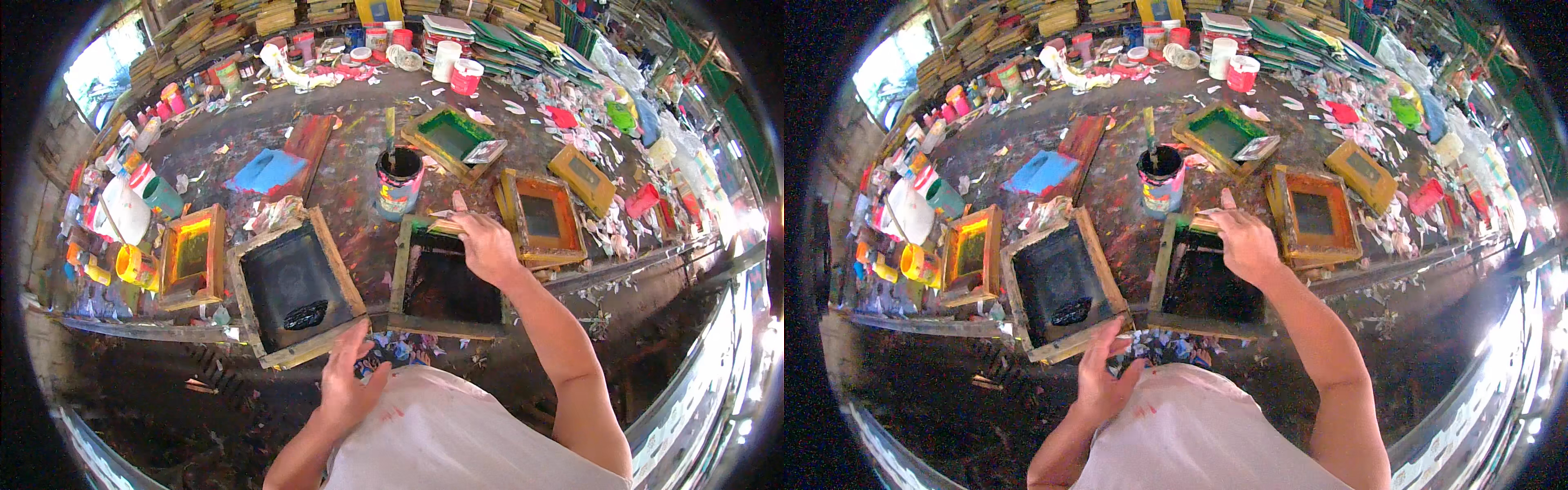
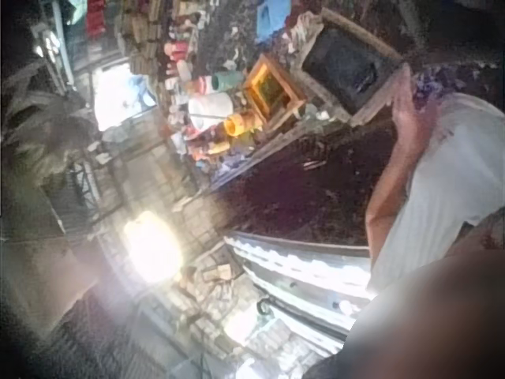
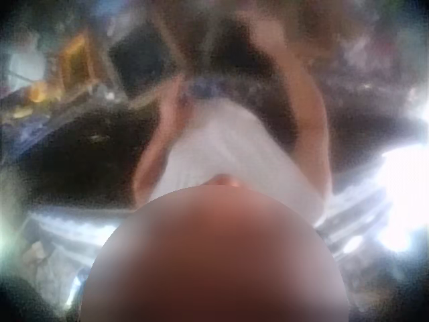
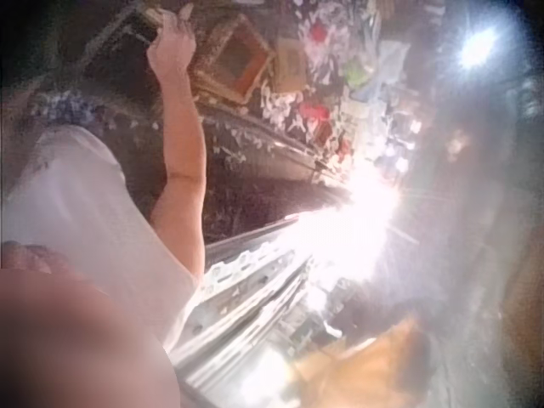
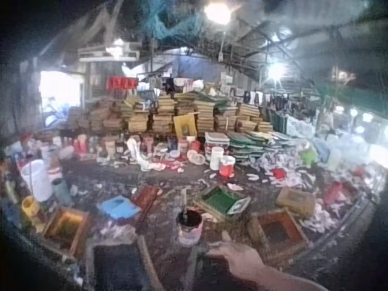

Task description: The person moves through a cluttered workshop, picks up a wooden screen-printing frame, and uses a squeegee to spread green and red ink across the mesh. They then carry the frame outside and rinse it with a hose before returning indoors.

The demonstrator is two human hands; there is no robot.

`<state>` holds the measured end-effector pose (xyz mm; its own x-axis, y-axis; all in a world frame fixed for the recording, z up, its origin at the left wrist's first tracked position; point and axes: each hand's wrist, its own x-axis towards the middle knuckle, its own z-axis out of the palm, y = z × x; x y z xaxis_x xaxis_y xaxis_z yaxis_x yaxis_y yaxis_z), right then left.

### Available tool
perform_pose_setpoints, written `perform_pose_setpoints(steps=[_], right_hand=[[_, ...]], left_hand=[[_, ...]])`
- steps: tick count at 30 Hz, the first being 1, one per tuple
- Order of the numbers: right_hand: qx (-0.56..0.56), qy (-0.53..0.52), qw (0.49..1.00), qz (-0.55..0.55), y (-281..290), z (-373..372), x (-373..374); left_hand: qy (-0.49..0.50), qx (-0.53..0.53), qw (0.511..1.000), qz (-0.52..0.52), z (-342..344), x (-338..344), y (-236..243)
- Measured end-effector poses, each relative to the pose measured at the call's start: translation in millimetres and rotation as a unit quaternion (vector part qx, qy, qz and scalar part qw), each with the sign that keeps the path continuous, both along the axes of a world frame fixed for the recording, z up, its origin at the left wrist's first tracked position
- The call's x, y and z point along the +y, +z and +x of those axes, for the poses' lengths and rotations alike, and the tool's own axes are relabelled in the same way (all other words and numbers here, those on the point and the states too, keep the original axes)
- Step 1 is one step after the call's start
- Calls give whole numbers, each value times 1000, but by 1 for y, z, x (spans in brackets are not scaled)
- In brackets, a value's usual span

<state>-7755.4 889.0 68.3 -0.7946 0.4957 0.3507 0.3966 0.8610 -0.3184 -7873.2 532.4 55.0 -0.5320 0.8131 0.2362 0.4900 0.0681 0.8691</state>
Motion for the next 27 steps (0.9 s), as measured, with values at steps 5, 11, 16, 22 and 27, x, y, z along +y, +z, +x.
perform_pose_setpoints(steps=[5,11,16,22,27], right_hand=[[-30,53,998,1,-16,-6,16],[-64,48,997,-19,-19,-20,35],[-91,111,981,-133,-20,-32,46],[-93,117,955,-257,-28,-9,26],[-134,112,935,-309,-22,-22,-6]], left_hand=[[-2,20,995,-99,23,37,-11],[40,148,979,-132,37,62,-30],[75,233,963,-108,38,70,-40],[85,237,959,-131,40,70,-36],[88,235,959,-131,40,72,-34]])
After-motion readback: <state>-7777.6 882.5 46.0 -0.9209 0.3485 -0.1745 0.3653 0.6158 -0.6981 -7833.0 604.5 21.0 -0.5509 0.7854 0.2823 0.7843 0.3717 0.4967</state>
